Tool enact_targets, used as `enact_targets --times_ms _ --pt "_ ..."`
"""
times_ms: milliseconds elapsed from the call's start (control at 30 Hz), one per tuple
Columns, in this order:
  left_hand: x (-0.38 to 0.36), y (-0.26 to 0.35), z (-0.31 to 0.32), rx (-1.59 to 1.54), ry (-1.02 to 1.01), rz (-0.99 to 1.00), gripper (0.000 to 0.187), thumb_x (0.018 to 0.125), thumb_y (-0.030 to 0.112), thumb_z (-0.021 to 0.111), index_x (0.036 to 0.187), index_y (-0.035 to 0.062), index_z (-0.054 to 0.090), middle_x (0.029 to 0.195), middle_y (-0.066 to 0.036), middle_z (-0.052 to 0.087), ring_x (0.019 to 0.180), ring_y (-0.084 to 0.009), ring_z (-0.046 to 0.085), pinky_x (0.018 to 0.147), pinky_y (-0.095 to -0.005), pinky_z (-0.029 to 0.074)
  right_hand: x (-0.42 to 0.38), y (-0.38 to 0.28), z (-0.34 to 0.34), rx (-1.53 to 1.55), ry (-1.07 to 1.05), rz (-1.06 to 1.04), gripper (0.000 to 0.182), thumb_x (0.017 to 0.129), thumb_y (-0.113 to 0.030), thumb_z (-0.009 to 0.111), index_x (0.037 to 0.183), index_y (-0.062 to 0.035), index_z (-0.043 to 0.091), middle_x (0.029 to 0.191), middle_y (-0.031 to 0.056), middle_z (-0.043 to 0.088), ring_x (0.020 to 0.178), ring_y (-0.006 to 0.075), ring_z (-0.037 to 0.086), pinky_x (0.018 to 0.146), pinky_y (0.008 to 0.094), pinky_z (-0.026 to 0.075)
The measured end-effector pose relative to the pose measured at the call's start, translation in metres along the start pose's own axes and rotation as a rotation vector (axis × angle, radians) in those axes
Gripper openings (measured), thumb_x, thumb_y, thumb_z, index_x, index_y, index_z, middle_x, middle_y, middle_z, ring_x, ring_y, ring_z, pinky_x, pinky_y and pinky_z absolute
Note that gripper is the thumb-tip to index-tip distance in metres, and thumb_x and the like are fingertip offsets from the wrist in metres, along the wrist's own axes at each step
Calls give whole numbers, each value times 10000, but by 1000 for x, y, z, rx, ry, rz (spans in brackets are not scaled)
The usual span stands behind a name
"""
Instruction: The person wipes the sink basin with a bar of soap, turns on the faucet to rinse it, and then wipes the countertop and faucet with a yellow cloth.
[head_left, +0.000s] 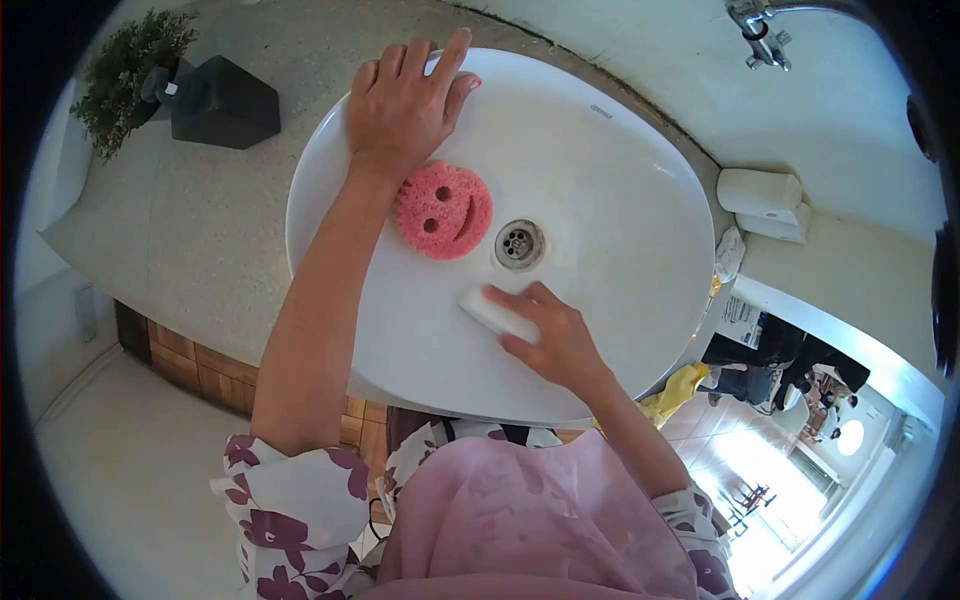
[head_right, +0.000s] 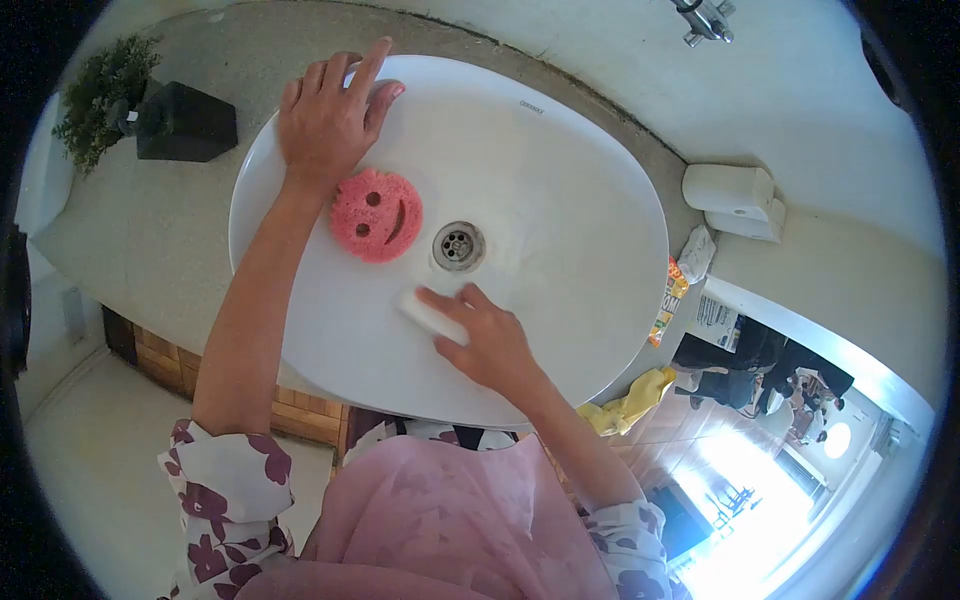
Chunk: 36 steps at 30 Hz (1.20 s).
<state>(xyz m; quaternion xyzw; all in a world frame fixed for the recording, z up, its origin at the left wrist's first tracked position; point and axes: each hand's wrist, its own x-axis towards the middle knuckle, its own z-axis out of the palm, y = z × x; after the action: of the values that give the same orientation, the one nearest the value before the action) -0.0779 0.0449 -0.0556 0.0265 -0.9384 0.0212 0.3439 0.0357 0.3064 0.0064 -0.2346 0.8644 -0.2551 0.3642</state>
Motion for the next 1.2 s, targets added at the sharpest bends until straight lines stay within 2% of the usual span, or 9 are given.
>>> enact_targets --times_ms 100,267,467,600,667,833,900,1033,1200 --pt "0 0 0 10 -3 2 414 883 443 610 1254 258 599 931 39 606 816 -146 565 698 -315 413 -7 -8 1 16 27 -15 615 774 -156 679 1359 -266 526 999 101 566 840 299 623 756 418 523" --pt "0 -3 -3 -9 -18 1 429 884 442 608 1270 255 593 935 40 608 817 -148 562 691 -310 410 -60 5 -32 178 -330 118 621 743 -123 724 1335 -226 568 931 122 573 839 315 593 801 400 478" --pt "0 2 -3 -15 -33 -1 432 881 438 613 1268 248 594 942 37 612 826 -150 569 685 -316 419 -6 -13 1 117 -85 22 583 769 -187 676 1336 -256 560 920 137 564 860 317 605 810 408 490" --pt "1 2 -4 -27 -17 5 423 887 447 603 1257 242 599 949 33 616 841 -154 577 680 -324 426 -58 -14 -6 116 -51 66 579 770 -205 673 1335 -257 559 932 138 573 867 322 609 816 413 487" --pt "2 2 -5 -15 -34 12 421 893 450 595 1259 241 596 952 33 616 848 -156 578 683 -324 425 -97 -7 -38 96 -227 254 588 768 -205 671 1340 -266 552 948 142 579 880 328 609 824 420 483" --pt "5 -1 -8 -6 -81 17 417 911 453 573 1271 241 585 964 27 616 859 -162 577 696 -323 426 -83 4 -34 -30 -215 322 591 763 -239 677 1339 -285 552 953 144 582 891 334 606 823 428 484" --pt "5 -2 -9 -5 -63 26 424 917 459 561 1283 245 575 970 25 613 862 -161 574 706 -326 426 -57 6 -19 -50 -1 181 605 720 -165 735 1301 -263 597 870 125 593 850 302 607 805 398 473" --pt "0 -1 -7 5 -58 28 425 921 458 557 1292 249 568 972 26 612 857 -163 572 708 -330 425 -75 4 -33 -98 -44 155 597 713 -175 735 1289 -265 607 870 121 582 857 295 595 810 395 465" --pt "1 1 -8 5 -106 3 423 922 448 561 1298 254 564 975 31 609 872 -160 571 727 -332 429 -118 14 -68 4 -284 391 585 717 -183 731 1284 -263 612 926 116 584 900 297 581 842 395 453"
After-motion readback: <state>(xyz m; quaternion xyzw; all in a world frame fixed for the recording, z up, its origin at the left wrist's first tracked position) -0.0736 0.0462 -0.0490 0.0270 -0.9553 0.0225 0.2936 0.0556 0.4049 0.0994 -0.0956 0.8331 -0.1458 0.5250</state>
